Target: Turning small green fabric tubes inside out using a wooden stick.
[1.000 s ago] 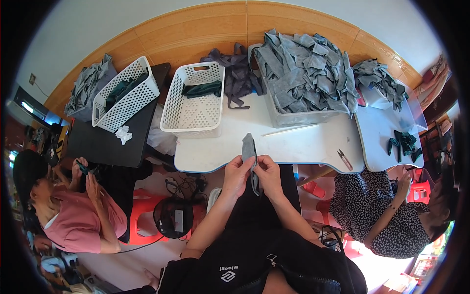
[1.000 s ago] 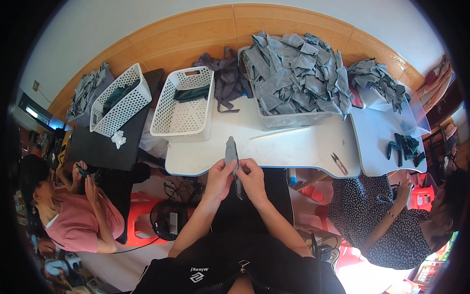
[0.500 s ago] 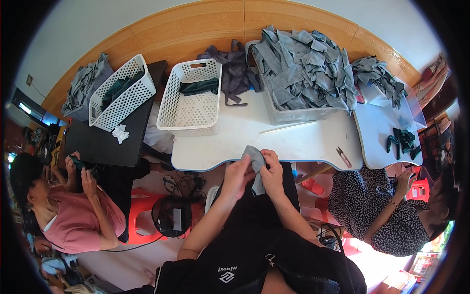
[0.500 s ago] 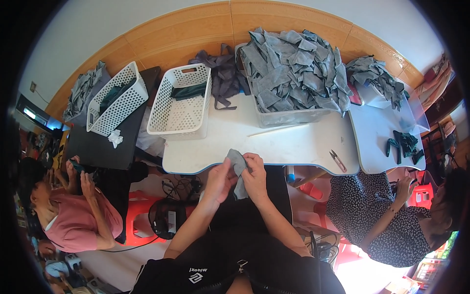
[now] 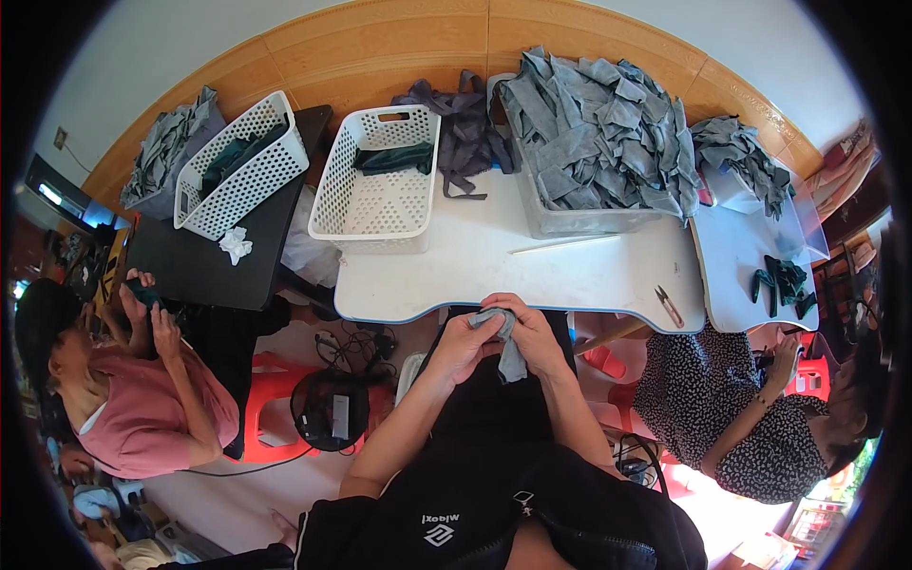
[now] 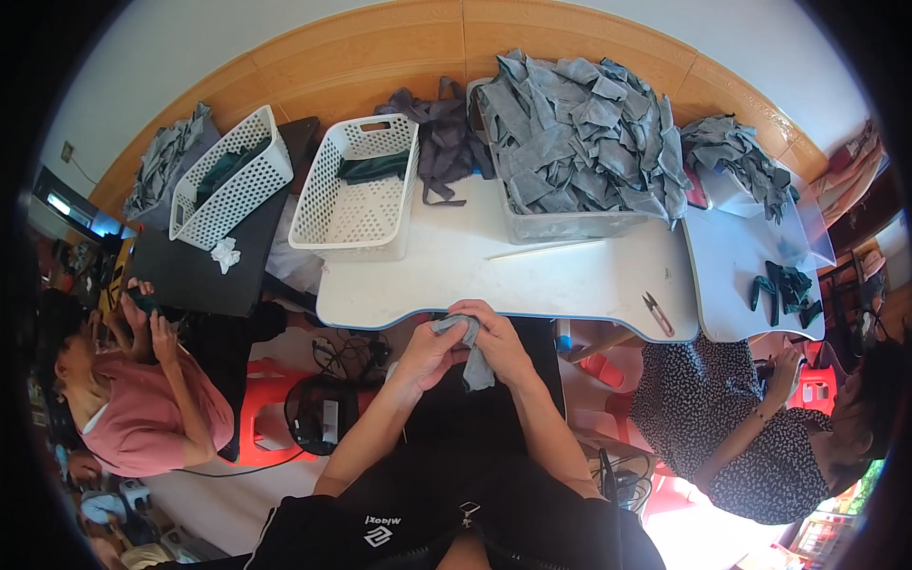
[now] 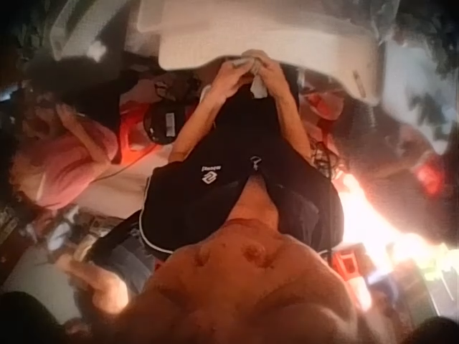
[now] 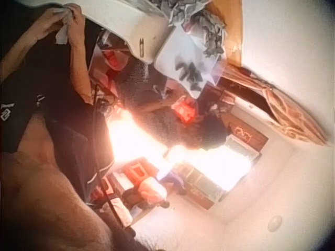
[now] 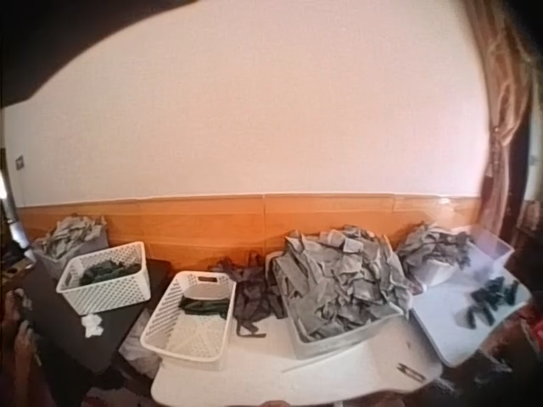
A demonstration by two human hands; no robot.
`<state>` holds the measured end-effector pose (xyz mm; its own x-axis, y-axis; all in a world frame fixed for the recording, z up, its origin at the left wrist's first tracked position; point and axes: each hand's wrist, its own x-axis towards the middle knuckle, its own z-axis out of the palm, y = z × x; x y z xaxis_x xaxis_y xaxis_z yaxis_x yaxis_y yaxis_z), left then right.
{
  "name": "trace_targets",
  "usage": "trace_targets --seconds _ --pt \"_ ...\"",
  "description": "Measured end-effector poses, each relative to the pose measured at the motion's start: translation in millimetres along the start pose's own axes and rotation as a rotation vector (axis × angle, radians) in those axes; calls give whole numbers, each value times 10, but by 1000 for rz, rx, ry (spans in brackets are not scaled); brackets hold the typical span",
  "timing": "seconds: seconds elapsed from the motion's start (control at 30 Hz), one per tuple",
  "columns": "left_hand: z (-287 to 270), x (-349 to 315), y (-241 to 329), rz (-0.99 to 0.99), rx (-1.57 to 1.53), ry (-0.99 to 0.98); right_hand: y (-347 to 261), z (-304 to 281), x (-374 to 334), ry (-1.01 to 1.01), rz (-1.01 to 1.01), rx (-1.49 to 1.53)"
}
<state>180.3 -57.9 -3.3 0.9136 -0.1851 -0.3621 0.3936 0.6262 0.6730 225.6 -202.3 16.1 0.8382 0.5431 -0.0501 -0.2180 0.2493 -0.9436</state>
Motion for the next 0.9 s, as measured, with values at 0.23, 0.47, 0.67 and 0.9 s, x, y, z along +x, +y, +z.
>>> trace_targets --seconds 0.23,0.47,0.67,0.9 --pt "106 -35 29 131 36 207 205 39 54 161 51 143" --pt "357 -88 -151 609 533 354 363 114 176 530 -264 -494" --pt "294 252 -262 628 254 456 416 225 217 650 -297 -480" --pt "-82 318 -139 694 643 483 524 280 100 520 -111 -134"
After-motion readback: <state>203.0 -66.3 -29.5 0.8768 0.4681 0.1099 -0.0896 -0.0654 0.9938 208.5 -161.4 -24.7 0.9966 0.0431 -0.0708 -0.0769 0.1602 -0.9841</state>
